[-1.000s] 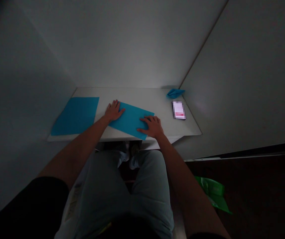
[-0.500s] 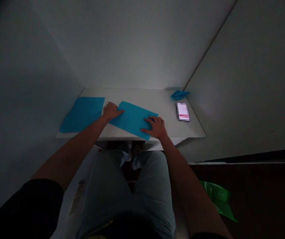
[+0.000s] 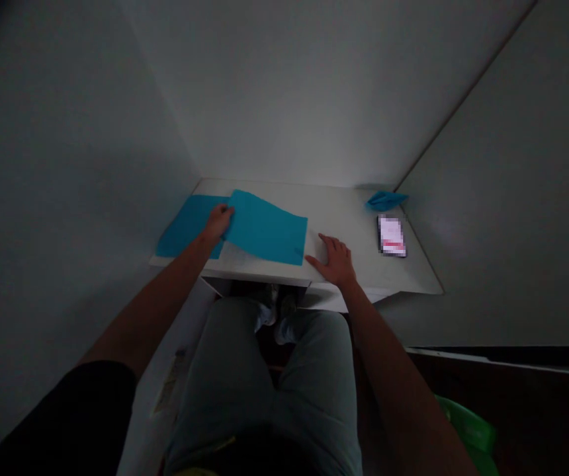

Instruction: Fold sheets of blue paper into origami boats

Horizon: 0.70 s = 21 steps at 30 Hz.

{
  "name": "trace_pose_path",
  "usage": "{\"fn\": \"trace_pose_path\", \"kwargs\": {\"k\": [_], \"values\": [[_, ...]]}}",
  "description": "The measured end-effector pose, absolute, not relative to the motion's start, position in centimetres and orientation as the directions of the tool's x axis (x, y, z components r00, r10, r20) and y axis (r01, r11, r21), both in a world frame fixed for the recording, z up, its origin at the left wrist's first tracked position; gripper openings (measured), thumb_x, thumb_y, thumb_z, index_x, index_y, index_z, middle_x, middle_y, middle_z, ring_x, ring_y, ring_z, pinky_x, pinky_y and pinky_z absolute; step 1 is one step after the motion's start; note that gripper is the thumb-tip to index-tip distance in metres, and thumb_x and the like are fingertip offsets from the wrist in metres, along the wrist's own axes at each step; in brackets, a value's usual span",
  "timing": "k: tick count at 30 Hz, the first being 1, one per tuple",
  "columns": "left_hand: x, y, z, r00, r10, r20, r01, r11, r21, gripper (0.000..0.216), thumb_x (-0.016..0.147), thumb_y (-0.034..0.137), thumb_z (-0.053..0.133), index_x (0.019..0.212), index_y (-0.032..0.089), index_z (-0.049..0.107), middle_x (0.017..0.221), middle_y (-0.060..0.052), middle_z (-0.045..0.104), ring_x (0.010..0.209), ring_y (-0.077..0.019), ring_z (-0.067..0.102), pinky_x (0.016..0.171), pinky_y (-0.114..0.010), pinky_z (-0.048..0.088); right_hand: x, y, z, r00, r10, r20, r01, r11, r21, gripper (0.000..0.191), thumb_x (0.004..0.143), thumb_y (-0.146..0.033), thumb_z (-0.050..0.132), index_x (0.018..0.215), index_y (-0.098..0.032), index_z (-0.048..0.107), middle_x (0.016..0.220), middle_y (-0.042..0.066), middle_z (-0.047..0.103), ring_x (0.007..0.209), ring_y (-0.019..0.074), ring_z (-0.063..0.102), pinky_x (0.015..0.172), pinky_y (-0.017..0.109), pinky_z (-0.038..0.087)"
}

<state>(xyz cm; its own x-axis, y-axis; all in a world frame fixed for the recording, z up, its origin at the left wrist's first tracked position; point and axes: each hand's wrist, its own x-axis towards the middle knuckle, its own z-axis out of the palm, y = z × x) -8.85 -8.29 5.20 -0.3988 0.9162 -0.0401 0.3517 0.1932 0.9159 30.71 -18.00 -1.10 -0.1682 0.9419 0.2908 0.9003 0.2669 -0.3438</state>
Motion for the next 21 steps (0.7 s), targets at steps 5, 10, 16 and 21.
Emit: {"fn": "trace_pose_path", "kwargs": {"k": [5, 10, 16, 21], "values": [[-14.7, -13.5, 4.1, -0.724, 0.649, -0.235, -0.109, 0.229, 0.967, 0.027, 0.101, 0.024, 0.062, 0.128, 0.021, 0.064, 0.116, -0.011, 0.074, 0.109, -0.024, 0.074, 0.09, -0.037, 0.065, 30.9, -17.7, -1.8, -0.154, 0.94, 0.304, 0.917, 0.25, -0.31, 0.089, 0.1, -0.086, 0.045, 0.164, -0.024, 0.051, 0.153, 0.019, 0.063, 0.136, 0.0423, 0.059, 0.115, 0.062, 0.048], [-15.8, -19.1, 1.9, -0.667, 0.7, -0.254, -0.308, 0.052, 0.95, 0.032, 0.1, 0.016, 0.061, 0.131, 0.022, 0.055, 0.106, -0.007, 0.072, 0.08, -0.0147, 0.076, 0.084, -0.034, 0.07, 31.1, -17.4, -1.9, -0.173, 0.935, 0.308, 0.91, 0.272, -0.314, 0.092, 0.098, -0.089, 0.043, 0.162, -0.023, 0.052, 0.148, 0.019, 0.066, 0.133, 0.0424, 0.061, 0.113, 0.063, 0.05], [-16.5, -21.5, 1.3, -0.653, 0.718, -0.243, -0.228, 0.121, 0.966, 0.029, 0.097, 0.014, 0.066, 0.119, 0.022, 0.05, 0.097, -0.003, 0.07, 0.065, -0.0136, 0.072, 0.077, -0.036, 0.069, 31.3, -17.1, -2.1, -0.176, 0.929, 0.326, 0.904, 0.284, -0.321, 0.088, 0.099, -0.088, 0.043, 0.158, -0.023, 0.055, 0.145, 0.019, 0.068, 0.132, 0.0427, 0.062, 0.111, 0.064, 0.051], [-18.9, -23.3, 0.2, -0.771, 0.636, 0.037, 0.196, 0.182, 0.964, 0.054, 0.086, 0.019, 0.081, 0.127, 0.019, 0.047, 0.111, -0.009, 0.065, 0.099, -0.0228, 0.073, 0.102, -0.048, 0.063, 31.3, -17.0, -2.1, -0.171, 0.929, 0.327, 0.902, 0.281, -0.327, 0.089, 0.099, -0.088, 0.044, 0.158, -0.022, 0.056, 0.146, 0.02, 0.068, 0.131, 0.0428, 0.063, 0.11, 0.064, 0.051]]}}
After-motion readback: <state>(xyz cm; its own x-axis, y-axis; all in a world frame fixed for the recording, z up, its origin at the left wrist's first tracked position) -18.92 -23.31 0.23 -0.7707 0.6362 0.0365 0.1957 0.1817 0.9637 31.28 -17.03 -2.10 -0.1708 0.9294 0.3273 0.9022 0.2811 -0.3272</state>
